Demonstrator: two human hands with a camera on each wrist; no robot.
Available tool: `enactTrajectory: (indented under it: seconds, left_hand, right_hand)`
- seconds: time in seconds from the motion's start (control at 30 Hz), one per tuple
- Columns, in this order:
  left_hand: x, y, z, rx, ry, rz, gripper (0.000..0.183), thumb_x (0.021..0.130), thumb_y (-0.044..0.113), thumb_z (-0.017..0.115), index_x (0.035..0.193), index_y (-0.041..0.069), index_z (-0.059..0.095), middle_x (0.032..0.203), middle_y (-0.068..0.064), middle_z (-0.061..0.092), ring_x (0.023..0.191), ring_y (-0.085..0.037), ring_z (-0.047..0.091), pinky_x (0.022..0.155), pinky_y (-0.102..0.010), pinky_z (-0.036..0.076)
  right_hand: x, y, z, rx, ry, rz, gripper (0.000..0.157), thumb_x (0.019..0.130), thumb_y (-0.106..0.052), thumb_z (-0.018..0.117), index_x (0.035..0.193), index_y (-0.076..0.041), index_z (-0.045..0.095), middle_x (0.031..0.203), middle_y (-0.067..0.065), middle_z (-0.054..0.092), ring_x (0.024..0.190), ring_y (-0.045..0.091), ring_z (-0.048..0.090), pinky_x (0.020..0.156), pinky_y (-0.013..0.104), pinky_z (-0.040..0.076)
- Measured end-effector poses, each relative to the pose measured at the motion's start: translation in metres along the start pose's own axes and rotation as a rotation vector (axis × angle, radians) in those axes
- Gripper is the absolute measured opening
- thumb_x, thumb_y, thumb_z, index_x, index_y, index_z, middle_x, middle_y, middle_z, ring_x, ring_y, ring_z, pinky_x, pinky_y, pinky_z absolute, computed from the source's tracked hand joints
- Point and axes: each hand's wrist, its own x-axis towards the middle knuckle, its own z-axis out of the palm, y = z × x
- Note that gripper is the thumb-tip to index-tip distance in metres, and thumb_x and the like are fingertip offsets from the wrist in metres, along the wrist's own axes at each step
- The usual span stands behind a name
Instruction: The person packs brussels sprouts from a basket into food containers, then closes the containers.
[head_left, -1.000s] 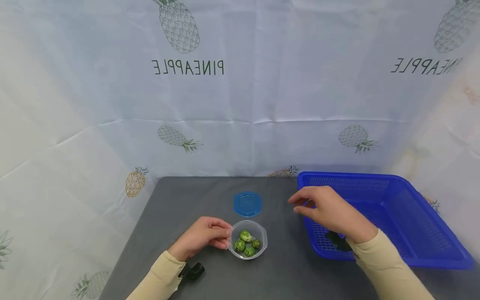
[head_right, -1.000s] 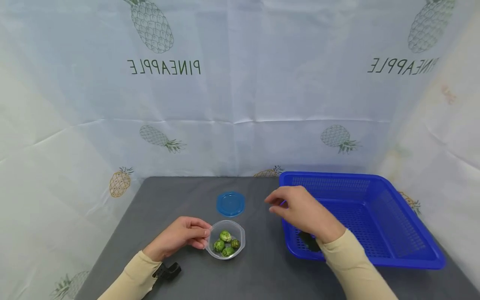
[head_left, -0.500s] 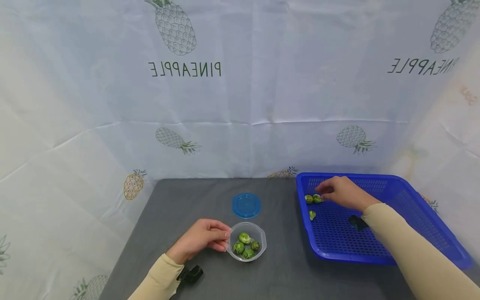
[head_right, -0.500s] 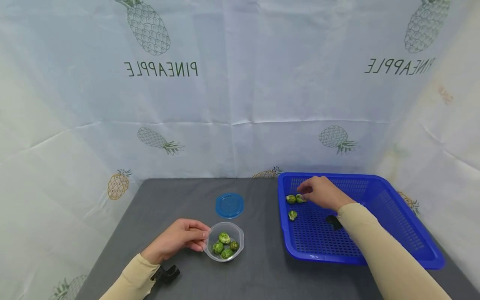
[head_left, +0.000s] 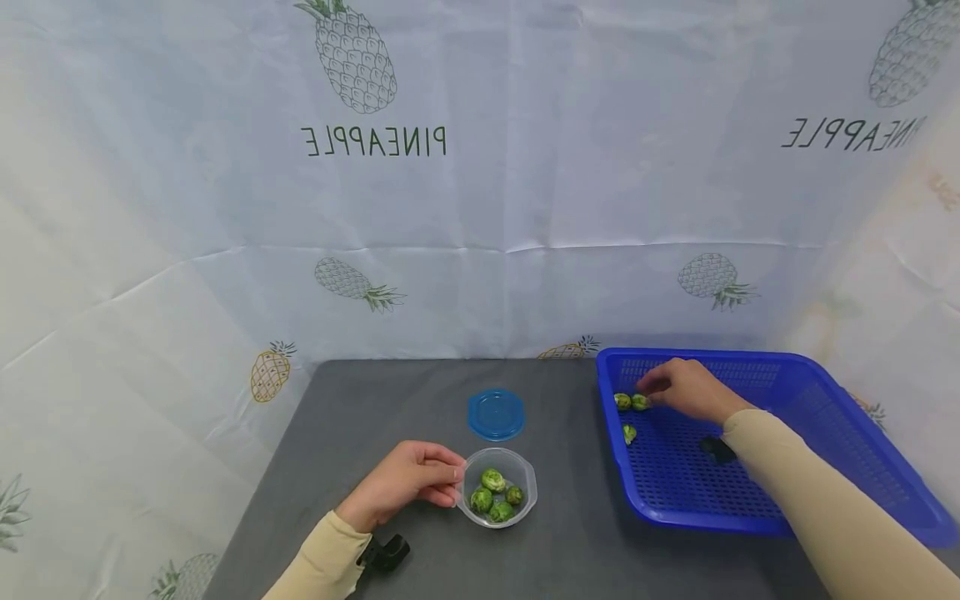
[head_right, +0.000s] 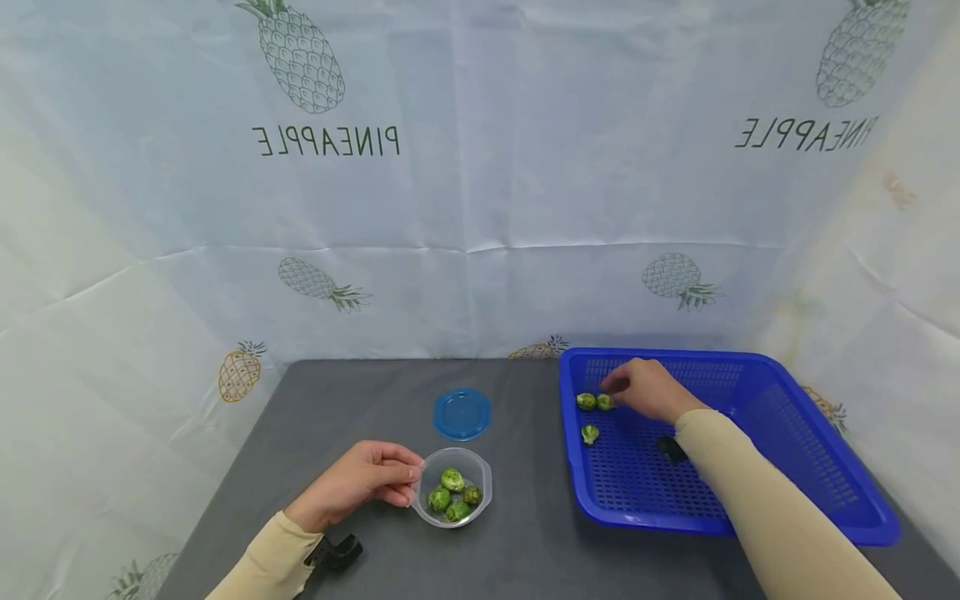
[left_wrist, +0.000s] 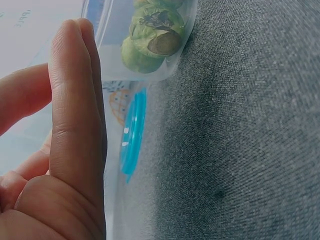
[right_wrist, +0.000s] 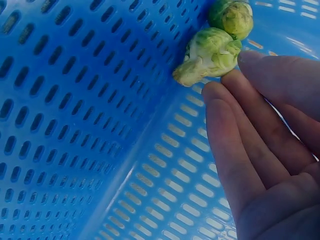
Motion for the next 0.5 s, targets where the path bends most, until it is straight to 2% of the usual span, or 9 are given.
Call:
enactTrajectory:
  seconds: [0.27,0.5]
  left_hand:
    - [0.0012,-0.0012,-0.0015,-0.005,0.001,-0.004,0.04,0.102,0.02,0.077,0.13,-0.009,0.071,0.1,-0.008,0.081,0.083,-0.012,0.078,0.079,-0.031,0.07]
    - [0.0009,-0.0008,-0.0013,-0.002,0.001,-0.002,0.042,0.102,0.021,0.077,0.131,-0.009,0.071,0.101,-0.009,0.081,0.083,-0.013,0.078,0.079,-0.031,0.07]
  right_hand:
    - [0.0004,-0.0005,0.0022,-0.042,-0.009,0.014,0.021,0.096,-0.005,0.077,0.116,-0.002,0.082,0.115,0.016,0.081,0.108,0.038,0.076,0.091,0.056,0.066]
    - [-0.0002,-0.0001,0.0005,-0.023,-0.046,-0.007,0.025,0.092,-0.003,0.08,0.117,-0.002,0.082,0.115,0.016,0.081,0.105,0.035,0.077,0.088,0.052,0.067]
